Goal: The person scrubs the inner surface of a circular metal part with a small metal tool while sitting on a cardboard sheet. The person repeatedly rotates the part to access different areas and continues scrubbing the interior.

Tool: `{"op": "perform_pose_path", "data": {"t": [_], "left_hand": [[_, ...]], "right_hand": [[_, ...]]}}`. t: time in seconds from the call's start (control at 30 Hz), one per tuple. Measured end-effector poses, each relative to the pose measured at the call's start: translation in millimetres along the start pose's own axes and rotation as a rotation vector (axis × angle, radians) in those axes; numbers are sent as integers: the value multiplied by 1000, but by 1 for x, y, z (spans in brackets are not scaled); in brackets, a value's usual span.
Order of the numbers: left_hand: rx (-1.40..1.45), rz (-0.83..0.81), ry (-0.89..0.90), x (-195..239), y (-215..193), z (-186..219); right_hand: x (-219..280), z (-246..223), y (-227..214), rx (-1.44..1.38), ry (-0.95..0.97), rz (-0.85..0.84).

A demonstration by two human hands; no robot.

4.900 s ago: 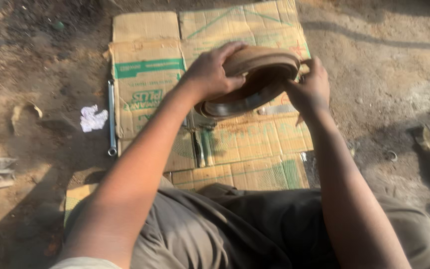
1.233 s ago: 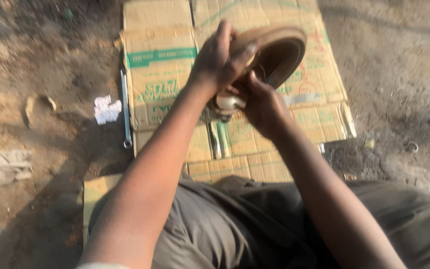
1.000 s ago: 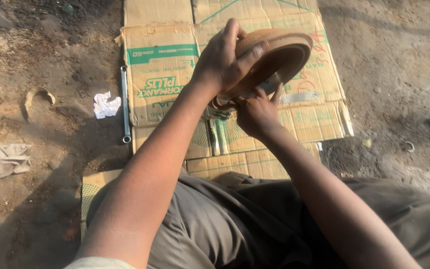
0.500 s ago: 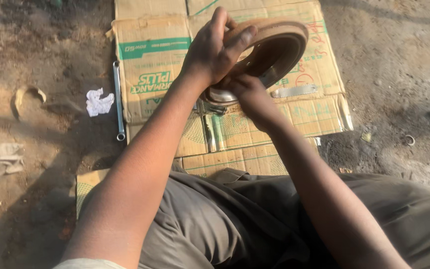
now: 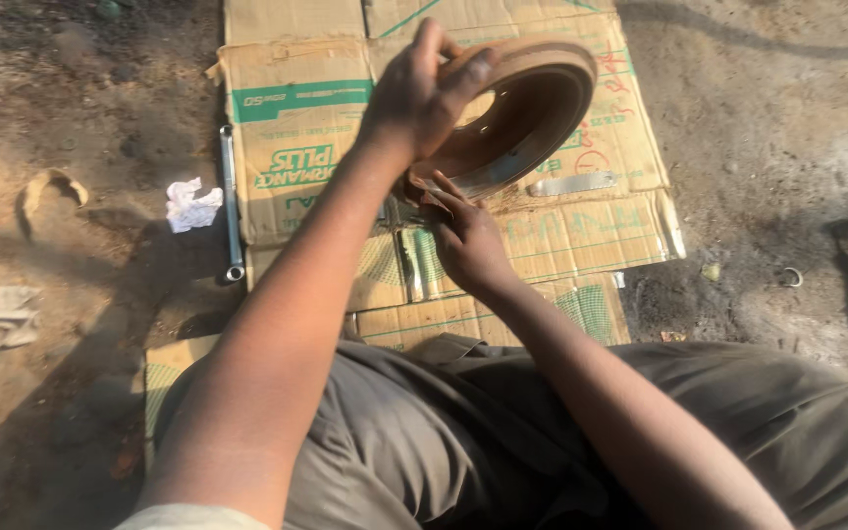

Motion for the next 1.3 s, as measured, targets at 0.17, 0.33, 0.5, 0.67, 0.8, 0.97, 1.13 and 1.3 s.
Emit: {"op": "perform_pose_path", "data": {"t": [0.17,0.33,0.5,0.67,0.8,0.97,1.13,1.3], "left_hand": [[38,-34,19,2,-2,-6],[-35,-12,77,-7,17,3],[-12,30,98,2,10,2],[43,18,9,-1,7,-7],[53,0,-17,-6,2,-5],[-18,24,25,-4,1,0],[-38,-10,-65,-11,6,1],[-85,-50,-159,-10,3,-24]], "right_hand": [[-8,-12,-19,391,18,-27],[-9,-35,-27,309,-67,-42],[-6,-11,-40,648,89,-123],[4,-5,-19,551,57,-10],[4,-26,3,120,57,72],[-3,-12,-26,605,145,-74],[4,14,-45,655,246,29],[3,6,1,392,62,133]]}}
Point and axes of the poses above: each hand's wrist, its own x-axis away from the middle knuckle, its own y-axis out of the palm, z = x × y, the point moved 5 cm from there along -x, towards the middle knuckle, and after that the axes turned 1 degree about -y, right-handed, at the moved point
